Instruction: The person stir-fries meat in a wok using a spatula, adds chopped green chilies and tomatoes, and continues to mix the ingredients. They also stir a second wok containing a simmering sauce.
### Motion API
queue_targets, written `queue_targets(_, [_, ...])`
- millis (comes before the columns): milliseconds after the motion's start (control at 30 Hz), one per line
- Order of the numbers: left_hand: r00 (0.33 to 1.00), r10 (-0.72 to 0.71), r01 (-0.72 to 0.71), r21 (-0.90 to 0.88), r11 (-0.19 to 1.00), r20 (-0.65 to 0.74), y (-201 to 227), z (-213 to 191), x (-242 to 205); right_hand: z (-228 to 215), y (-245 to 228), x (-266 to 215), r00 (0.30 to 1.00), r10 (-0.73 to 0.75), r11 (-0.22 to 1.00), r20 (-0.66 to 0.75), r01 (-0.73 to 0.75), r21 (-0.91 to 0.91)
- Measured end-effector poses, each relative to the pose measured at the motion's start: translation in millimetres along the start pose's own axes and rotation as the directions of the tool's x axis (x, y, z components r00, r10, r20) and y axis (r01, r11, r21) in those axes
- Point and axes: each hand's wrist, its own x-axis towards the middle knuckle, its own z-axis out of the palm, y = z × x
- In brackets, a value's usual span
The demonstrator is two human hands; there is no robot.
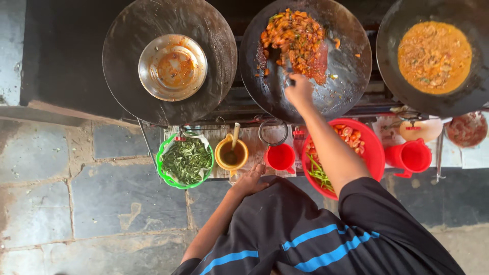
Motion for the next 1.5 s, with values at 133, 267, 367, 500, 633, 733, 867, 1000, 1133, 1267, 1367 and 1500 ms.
queue_targets(133, [0.996, -0.012, 0.012, 0.004, 1.000, -0.088, -4, 8, 1, -75, 3, 22, 0.763, 0.518, 0.601, 0.387, -0.646, 0.471])
queue_targets(267, [0.981, -0.014, 0.016, 0.013, 1.000, -0.195, -6, 12, 8, -152, -18, 32, 0.714, 0.367, 0.252, 0.596, -0.693, 0.675])
queue_targets(367, [0.971, -0.069, 0.076, 0.023, 0.997, -0.227, -5, 17, 4, -164, -42, 34, 0.698, 0.506, 0.401, 0.506, -0.710, 0.579])
queue_targets(500, [0.952, -0.093, 0.103, 0.020, 0.994, -0.291, 4, 17, 14, -161, -82, 72, 0.839, 0.445, 0.852, 0.313, -0.504, 0.139])
queue_targets(633, [0.935, -0.161, 0.155, -0.043, 0.987, -0.317, 15, 33, 9, -140, -94, 131, 0.946, 0.140, 0.944, 0.292, -0.038, -0.327])
queue_targets(733, [0.926, -0.164, 0.155, -0.053, 0.987, -0.339, 21, 35, 16, -136, -93, 161, 0.932, 0.038, 0.854, 0.360, 0.156, -0.495])
queue_targets(867, [0.879, -0.140, 0.126, -0.060, 0.990, -0.456, 22, 35, 14, -148, -100, 172, 0.833, 0.246, 0.684, 0.495, 0.213, -0.698])
queue_targets(1000, [0.883, -0.120, 0.102, -0.064, 0.993, -0.454, 27, 39, 7, -160, -113, 176, 0.839, 0.264, 0.675, 0.476, 0.192, -0.712])
queue_targets(1133, [0.899, -0.144, 0.144, -0.032, 0.989, -0.413, 34, 43, 7, -146, -110, 172, 0.820, -0.079, 0.720, 0.567, 0.441, -0.536])
queue_targets(1267, [0.902, -0.145, 0.140, -0.043, 0.989, -0.407, 32, 37, 8, -155, -93, 172, 0.703, 0.190, 0.701, 0.686, 0.392, -0.596])
queue_targets(1367, [0.912, -0.142, 0.134, -0.049, 0.990, -0.384, 30, 39, -2, -184, -75, 179, 0.667, 0.131, 0.380, 0.733, 0.649, -0.659])
queue_targets(1500, [0.924, -0.181, 0.189, -0.009, 0.982, -0.337, 25, 24, 8, -199, -54, 194, 0.801, -0.029, 0.440, 0.598, 0.548, -0.712])
